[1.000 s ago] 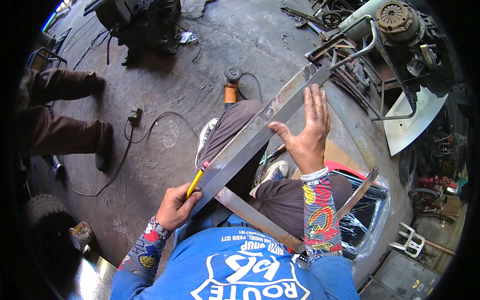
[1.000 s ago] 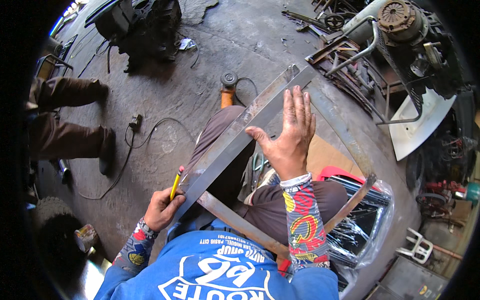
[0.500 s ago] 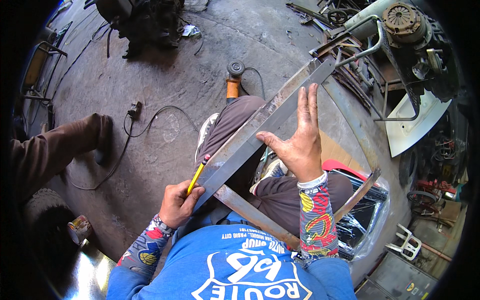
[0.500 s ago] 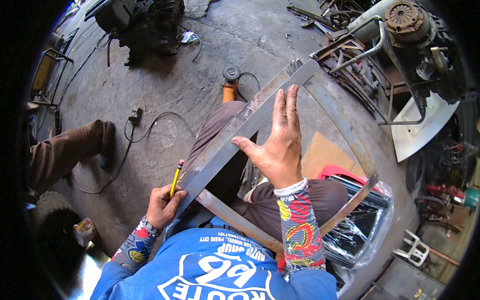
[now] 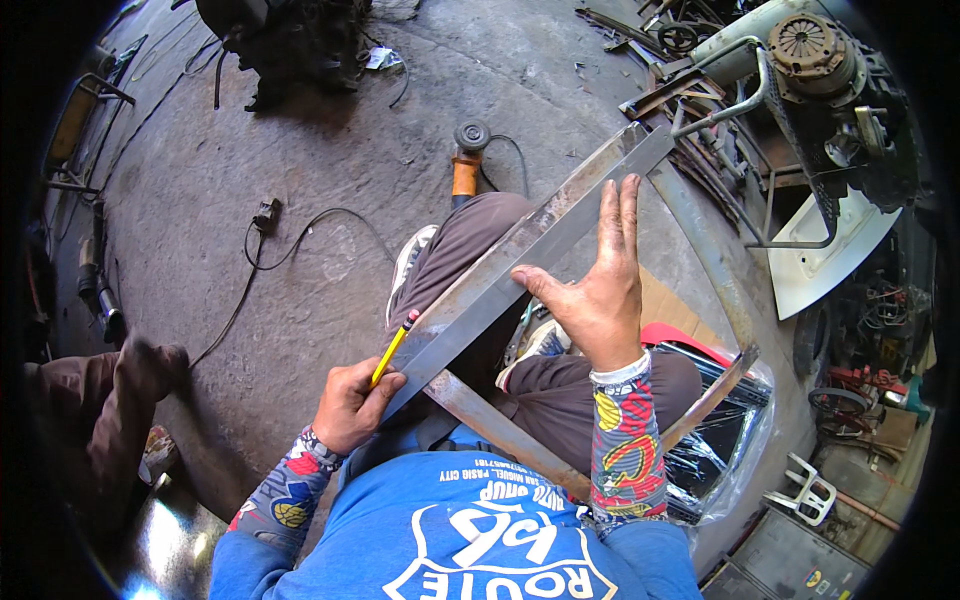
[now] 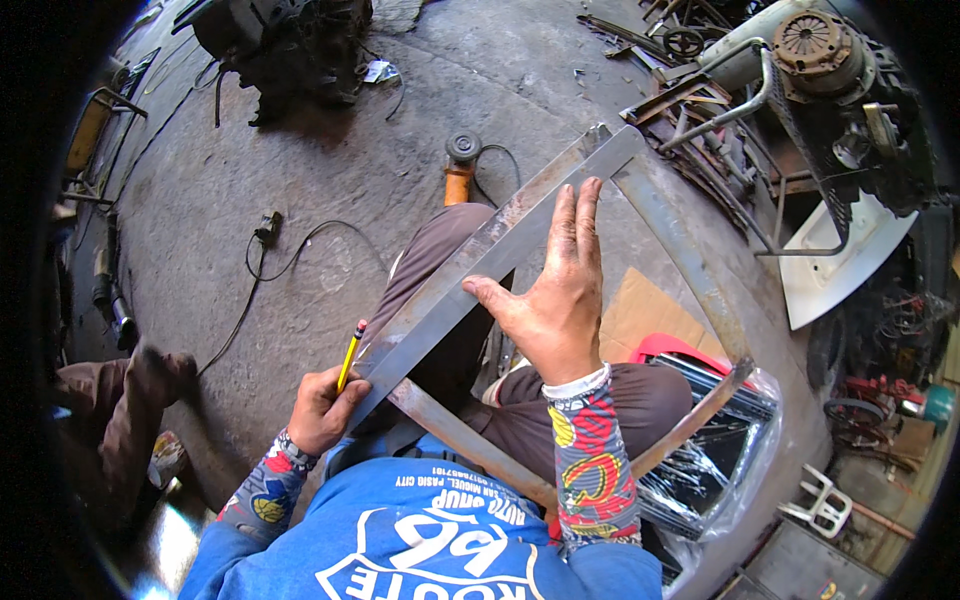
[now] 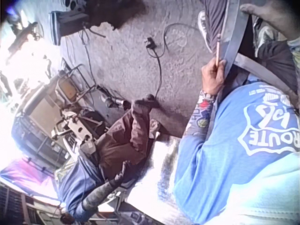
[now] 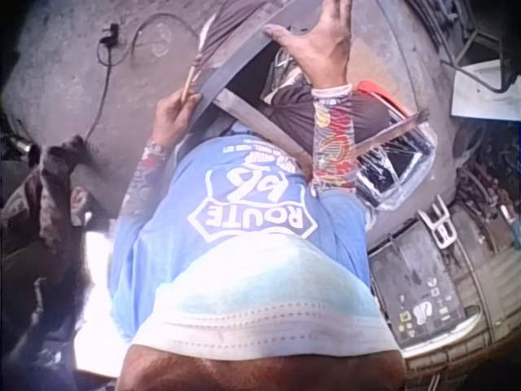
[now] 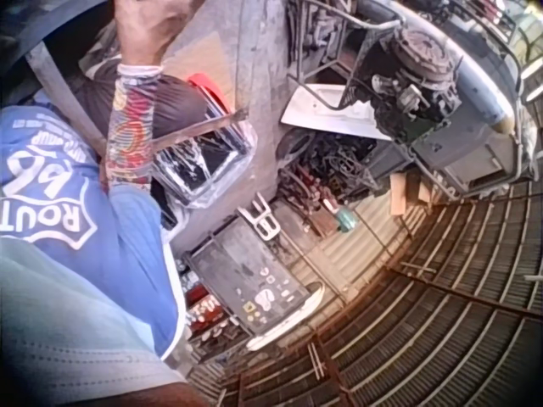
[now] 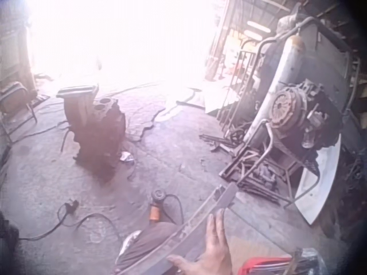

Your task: The person uses an angle grinder to smooth a metal frame, then marks it with a pencil and ruler. The person measures and marks multiple edges of the frame while sitting on the floor.

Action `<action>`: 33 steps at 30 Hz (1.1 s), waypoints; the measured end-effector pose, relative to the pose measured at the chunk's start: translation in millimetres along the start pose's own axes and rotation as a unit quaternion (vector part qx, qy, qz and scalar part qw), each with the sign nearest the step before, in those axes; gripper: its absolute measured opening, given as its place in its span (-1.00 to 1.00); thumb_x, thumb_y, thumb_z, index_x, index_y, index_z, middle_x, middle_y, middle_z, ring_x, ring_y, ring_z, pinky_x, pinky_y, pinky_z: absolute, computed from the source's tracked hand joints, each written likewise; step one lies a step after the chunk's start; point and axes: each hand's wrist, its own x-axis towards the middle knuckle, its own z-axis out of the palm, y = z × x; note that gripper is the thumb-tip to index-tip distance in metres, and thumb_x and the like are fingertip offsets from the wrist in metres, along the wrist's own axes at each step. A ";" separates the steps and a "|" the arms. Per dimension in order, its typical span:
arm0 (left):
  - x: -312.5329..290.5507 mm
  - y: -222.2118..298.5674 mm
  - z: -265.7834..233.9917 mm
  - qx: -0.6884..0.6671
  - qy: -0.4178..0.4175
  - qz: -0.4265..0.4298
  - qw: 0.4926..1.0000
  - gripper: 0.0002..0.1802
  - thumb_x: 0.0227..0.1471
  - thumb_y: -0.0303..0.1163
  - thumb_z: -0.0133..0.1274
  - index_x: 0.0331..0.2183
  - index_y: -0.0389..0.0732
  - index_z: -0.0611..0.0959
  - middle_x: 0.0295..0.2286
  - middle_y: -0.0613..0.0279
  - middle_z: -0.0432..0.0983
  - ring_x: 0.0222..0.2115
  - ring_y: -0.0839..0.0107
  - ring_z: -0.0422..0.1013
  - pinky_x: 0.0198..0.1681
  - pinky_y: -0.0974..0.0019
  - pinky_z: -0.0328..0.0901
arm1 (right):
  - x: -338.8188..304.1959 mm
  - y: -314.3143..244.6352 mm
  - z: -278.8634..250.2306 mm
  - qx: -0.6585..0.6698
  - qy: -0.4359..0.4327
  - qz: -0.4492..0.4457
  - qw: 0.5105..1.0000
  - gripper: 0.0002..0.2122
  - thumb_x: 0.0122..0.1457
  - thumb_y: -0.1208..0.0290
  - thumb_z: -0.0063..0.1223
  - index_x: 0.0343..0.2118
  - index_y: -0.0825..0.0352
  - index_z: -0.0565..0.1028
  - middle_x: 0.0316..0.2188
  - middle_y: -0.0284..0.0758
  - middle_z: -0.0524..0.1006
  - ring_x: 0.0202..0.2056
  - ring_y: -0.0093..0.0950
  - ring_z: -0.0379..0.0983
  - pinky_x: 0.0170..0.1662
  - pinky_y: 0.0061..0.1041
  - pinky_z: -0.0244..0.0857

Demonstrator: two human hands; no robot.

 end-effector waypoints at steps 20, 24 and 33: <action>1.5 -8.9 -7.3 -0.158 -0.056 -0.066 0.984 -0.72 0.27 -0.33 0.16 -0.14 -0.37 0.69 -0.38 0.29 0.63 -0.35 0.57 0.45 -0.21 0.38 0.39 | -6.9 -8.0 8.9 -0.103 -0.060 0.046 0.992 0.48 -0.43 -0.15 0.63 0.46 0.37 -0.24 0.45 0.18 -0.32 0.46 0.14 -0.30 0.45 -0.09 -0.13; 3.1 -11.7 -10.5 -0.183 -0.075 -0.094 0.976 -0.68 0.25 -0.27 0.19 -0.12 -0.35 0.70 -0.34 0.30 0.65 -0.31 0.57 0.46 -0.16 0.40 0.39 | -8.9 -7.9 10.3 -0.123 -0.055 0.045 0.990 0.48 -0.44 -0.15 0.63 0.46 0.36 -0.23 0.45 0.19 -0.29 0.45 0.15 -0.30 0.45 -0.06 -0.16; 9.9 -20.2 -15.8 -0.201 -0.096 -0.105 0.969 -0.66 0.18 -0.21 0.26 -0.19 -0.33 0.74 -0.39 0.33 0.64 -0.33 0.58 0.46 -0.18 0.39 0.38 | -7.1 -5.9 9.9 -0.101 -0.061 0.035 0.992 0.48 -0.43 -0.14 0.63 0.46 0.37 -0.22 0.45 0.20 -0.29 0.46 0.14 -0.32 0.45 -0.07 -0.15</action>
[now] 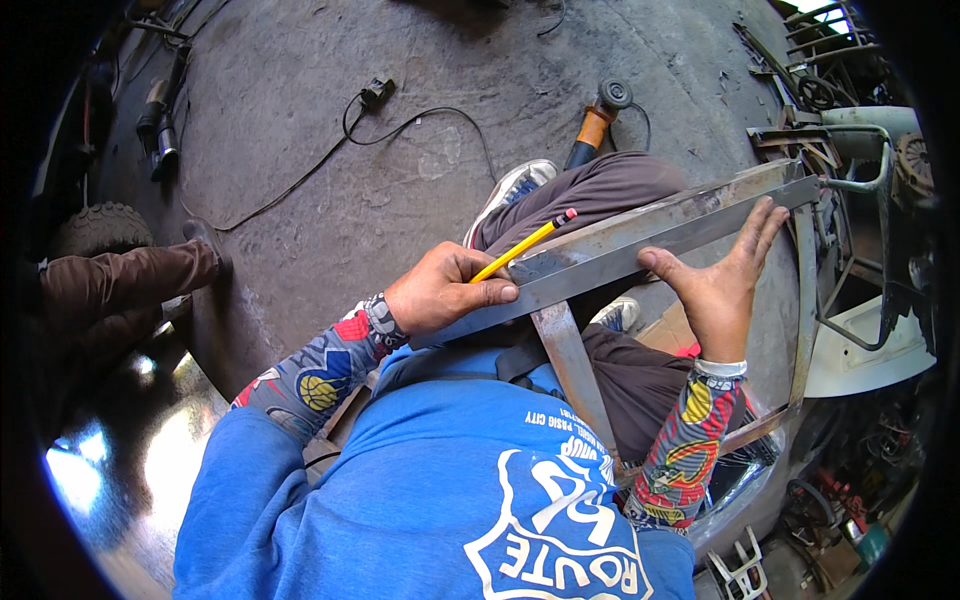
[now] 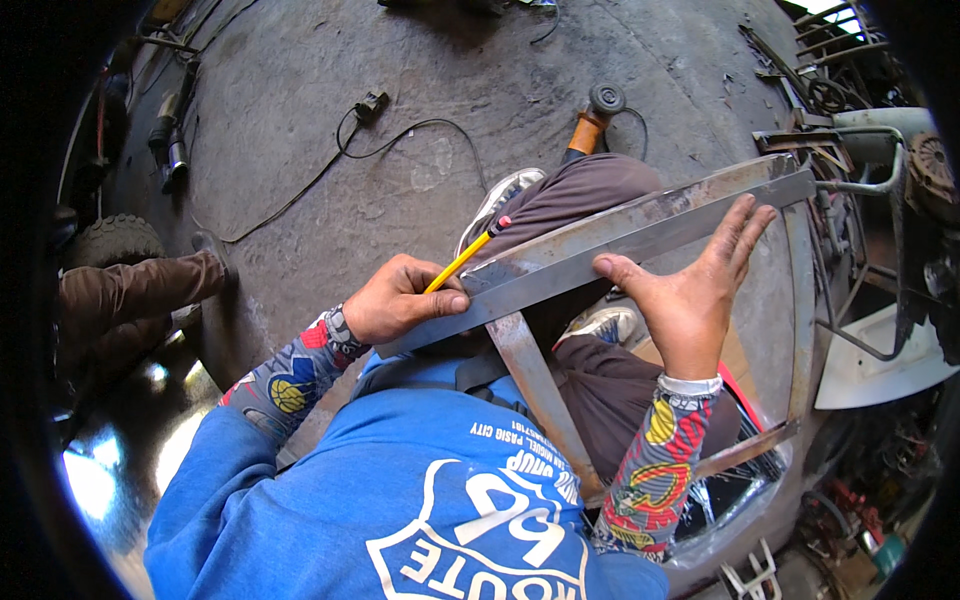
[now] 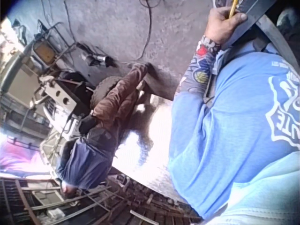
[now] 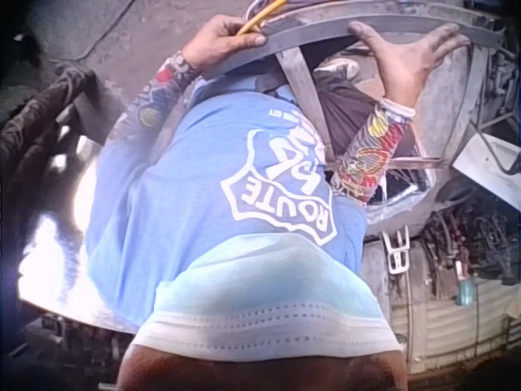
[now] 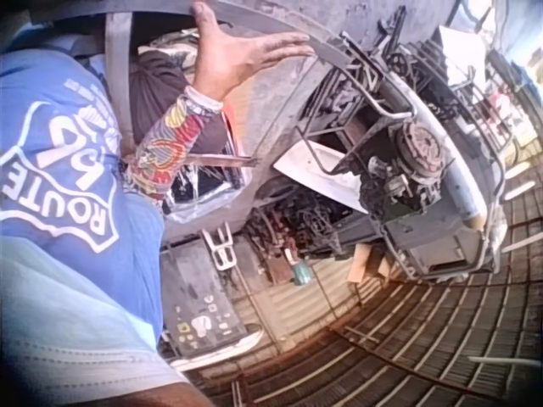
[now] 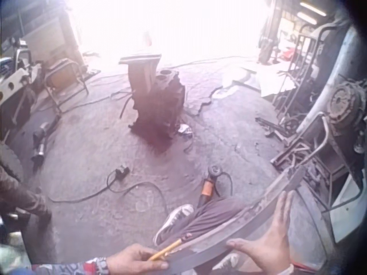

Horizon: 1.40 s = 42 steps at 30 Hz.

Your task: The person uses an angle grinder to smooth a metal frame, then marks it with a pencil and ruler. The person measures and marks multiple edges of the frame while sitting on the floor.

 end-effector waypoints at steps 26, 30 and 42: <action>111.1 132.8 58.1 0.155 0.050 0.326 0.931 -0.73 0.27 -0.35 0.08 -0.14 -0.37 0.68 -0.35 0.04 0.64 -0.31 0.32 0.57 -0.19 0.29 0.43 | 1.7 -15.1 -21.1 0.023 -0.031 0.096 0.995 0.45 -0.42 -0.08 0.62 0.45 0.41 -0.22 0.49 0.04 -0.35 0.29 0.05 0.24 0.27 0.16 0.07; 111.6 122.6 74.4 0.058 0.041 0.366 0.928 -0.67 0.22 -0.43 0.00 -0.04 -0.40 0.60 -0.22 -0.02 0.64 -0.16 0.27 0.59 -0.06 0.29 0.43 | 1.5 -12.2 -19.7 0.001 -0.029 0.092 0.995 0.45 -0.42 -0.08 0.62 0.45 0.42 -0.21 0.48 0.07 -0.36 0.22 0.11 0.33 0.22 0.01 0.25; 117.6 115.0 65.4 0.028 -0.012 0.316 0.948 -0.70 0.26 -0.49 0.03 -0.02 -0.41 0.62 -0.15 0.07 0.64 -0.11 0.40 0.54 0.00 0.32 0.42 | 4.2 -16.2 -21.6 0.023 -0.020 0.071 0.997 0.40 -0.39 0.03 0.62 0.41 0.53 -0.18 0.45 0.19 -0.30 0.16 0.15 0.38 0.10 -0.16 0.42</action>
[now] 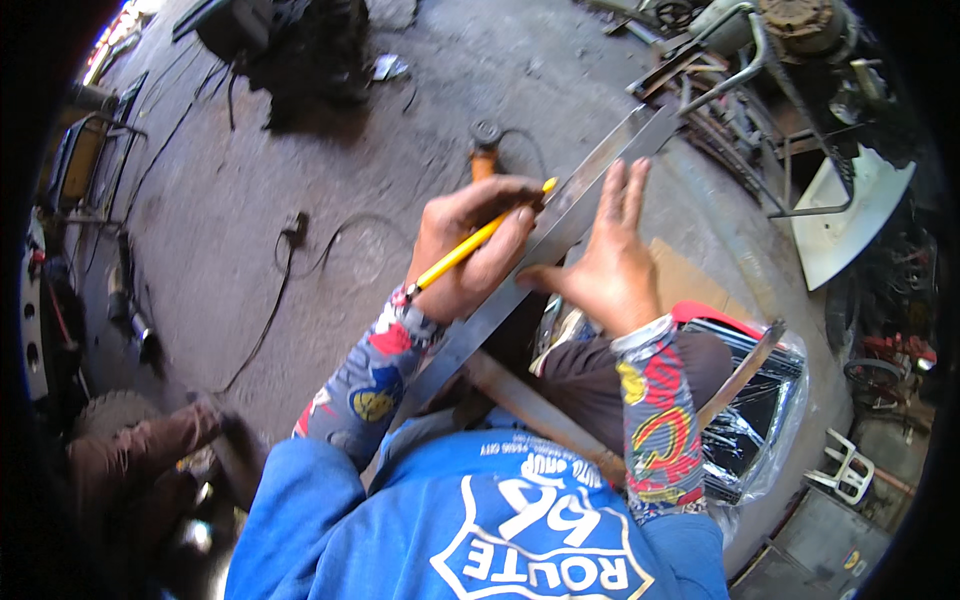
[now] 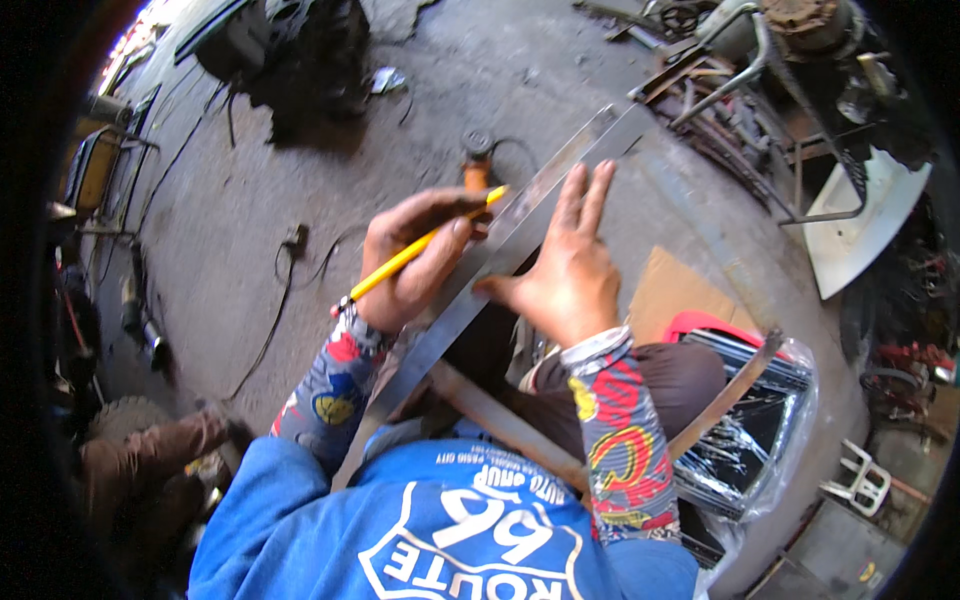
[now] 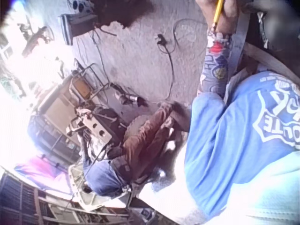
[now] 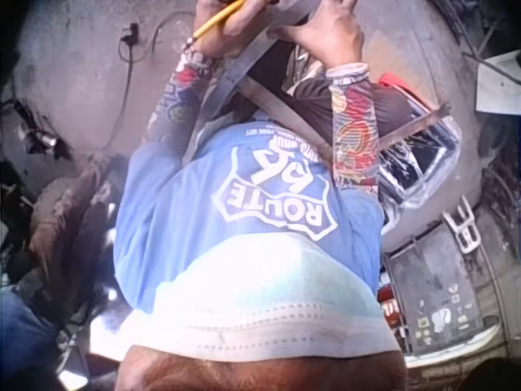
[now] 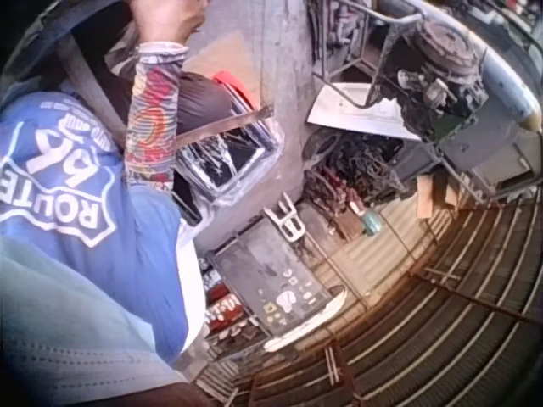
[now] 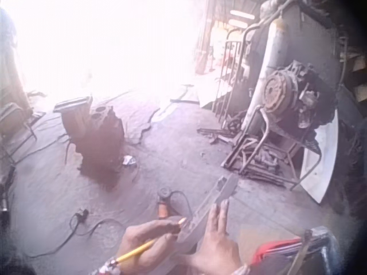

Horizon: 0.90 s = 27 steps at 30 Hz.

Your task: The person uses an angle grinder to smooth a metal frame, then marks it with a pencil and ruler. The person measures and marks multiple edges of the frame while sitting on the floor.

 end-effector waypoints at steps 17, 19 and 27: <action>-73.6 8.8 -61.1 0.138 0.021 0.011 0.990 -0.62 0.04 -0.30 0.21 -0.15 -0.33 0.60 -0.25 0.06 0.59 -0.19 0.34 0.56 -0.02 0.28 0.44 | 2.4 6.4 12.5 -0.058 0.009 -0.039 0.998 0.47 -0.42 -0.08 0.64 0.44 0.42 -0.25 0.46 0.16 -0.29 0.38 0.05 0.07 0.24 -0.21 0.32; -70.2 6.0 -56.4 0.133 0.006 0.032 0.991 -0.63 0.09 -0.34 0.17 -0.09 -0.35 0.60 -0.21 0.04 0.60 -0.17 0.35 0.56 -0.03 0.28 0.44 | 2.0 5.8 12.5 -0.058 0.006 -0.041 0.997 0.47 -0.43 -0.08 0.64 0.44 0.43 -0.25 0.46 0.16 -0.29 0.38 0.06 0.08 0.24 -0.21 0.32; 19.3 -11.2 -9.0 -0.024 0.025 0.092 0.995 -0.74 0.18 -0.40 0.16 -0.14 -0.35 0.64 -0.27 0.08 0.66 -0.27 0.44 0.56 -0.15 0.36 0.44 | 0.6 -0.6 4.8 -0.039 -0.006 -0.009 0.999 0.47 -0.44 -0.05 0.63 0.42 0.50 -0.23 0.45 0.19 -0.31 0.28 0.08 0.27 0.16 -0.21 0.37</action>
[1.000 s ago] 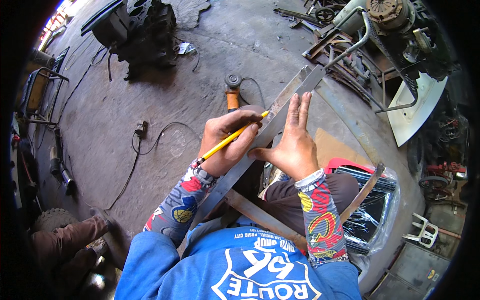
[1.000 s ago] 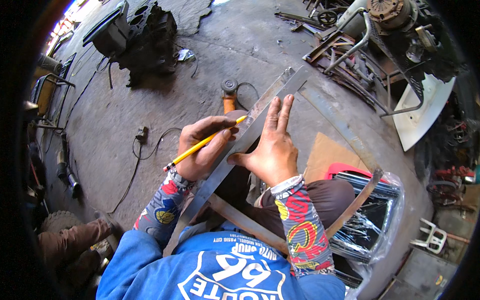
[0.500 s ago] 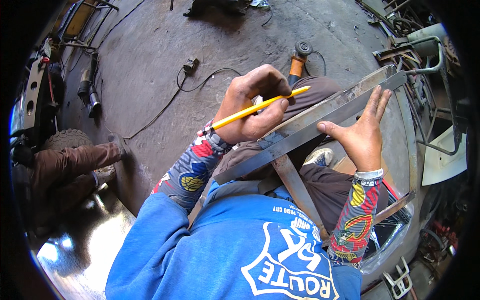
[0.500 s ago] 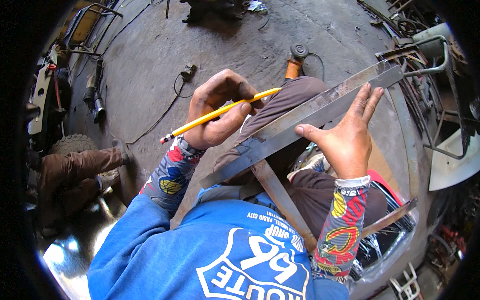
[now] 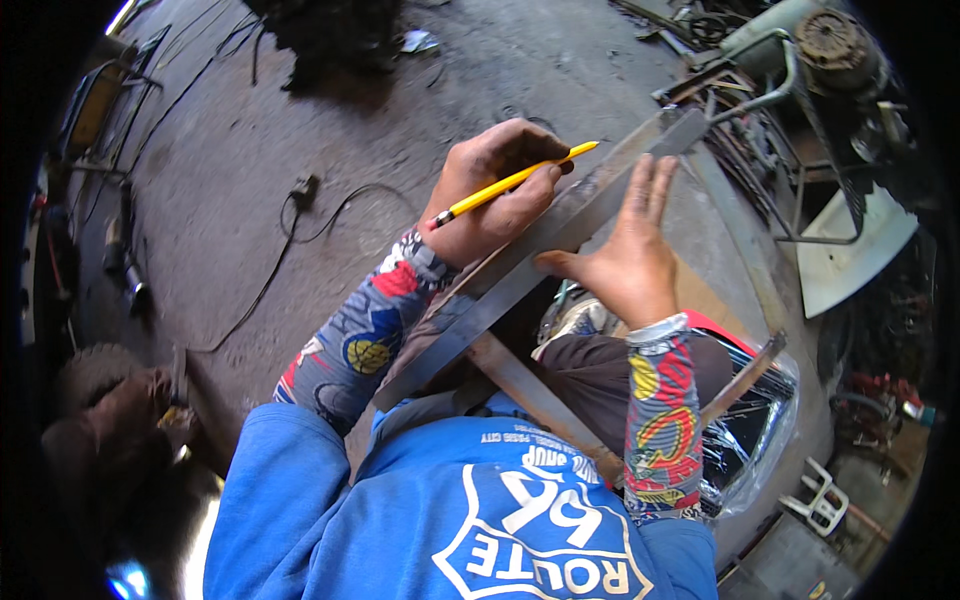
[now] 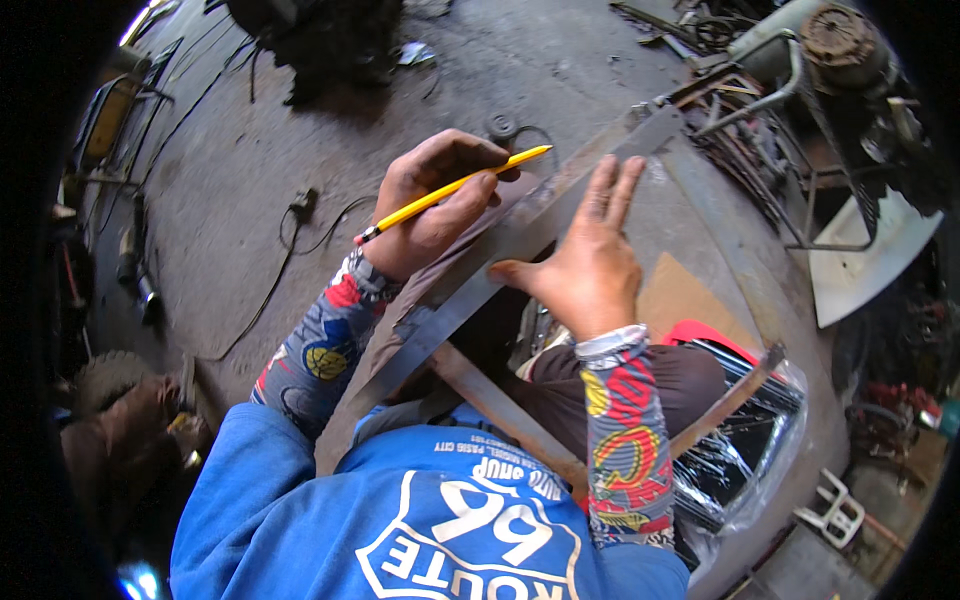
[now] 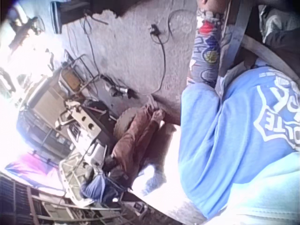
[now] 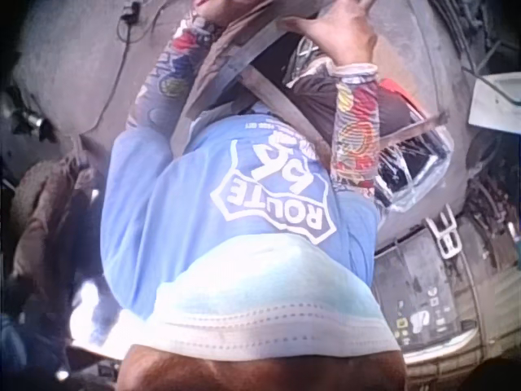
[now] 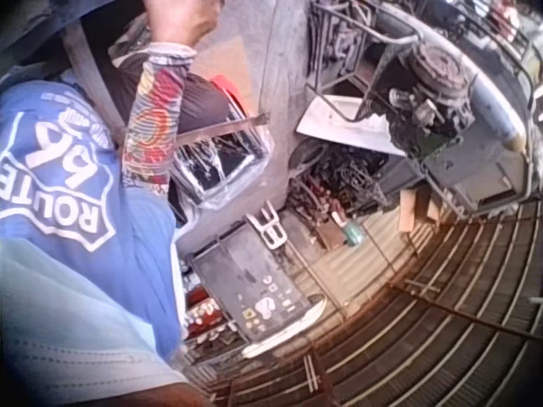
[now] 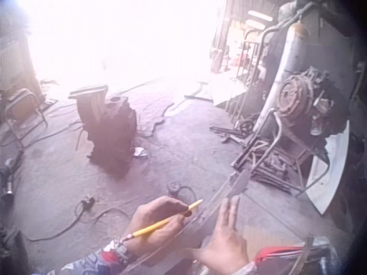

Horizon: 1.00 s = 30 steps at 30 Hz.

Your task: The person uses an angle grinder to smooth a metal frame, then marks it with a pencil and ruler. The person measures and marks multiple edges of the frame while sitting on the floor.

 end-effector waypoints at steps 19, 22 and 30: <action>123.3 -16.2 56.8 0.245 -0.102 0.078 0.961 -0.77 0.10 -0.34 0.20 -0.28 -0.33 0.70 -0.47 0.11 0.64 -0.46 0.48 0.54 -0.33 0.33 0.45 | 3.7 -2.6 -5.8 0.000 -0.052 0.030 0.998 0.52 -0.44 -0.17 0.60 0.43 0.47 -0.32 0.41 0.31 -0.34 0.26 0.13 0.28 0.15 -0.19 0.39; 113.9 -1.0 47.2 0.267 -0.132 0.019 0.954 -0.77 0.07 -0.35 0.19 -0.30 -0.34 0.69 -0.50 0.13 0.62 -0.49 0.47 0.52 -0.37 0.33 0.43 | 3.2 0.1 -3.7 -0.005 -0.051 0.025 0.998 0.54 -0.45 -0.21 0.59 0.42 0.48 -0.34 0.41 0.31 -0.35 0.27 0.13 0.26 0.13 -0.20 0.42; 20.6 53.2 2.7 0.267 -0.171 -0.070 0.946 -0.79 -0.09 -0.36 0.17 -0.51 -0.34 0.62 -0.60 -0.07 0.54 -0.59 0.12 0.53 -0.45 0.15 0.41 | 5.6 -1.5 -10.1 0.016 -0.056 0.047 0.997 0.54 -0.52 -0.16 0.64 0.41 0.54 -0.24 0.42 0.28 -0.34 0.37 0.07 0.10 0.17 -0.22 0.38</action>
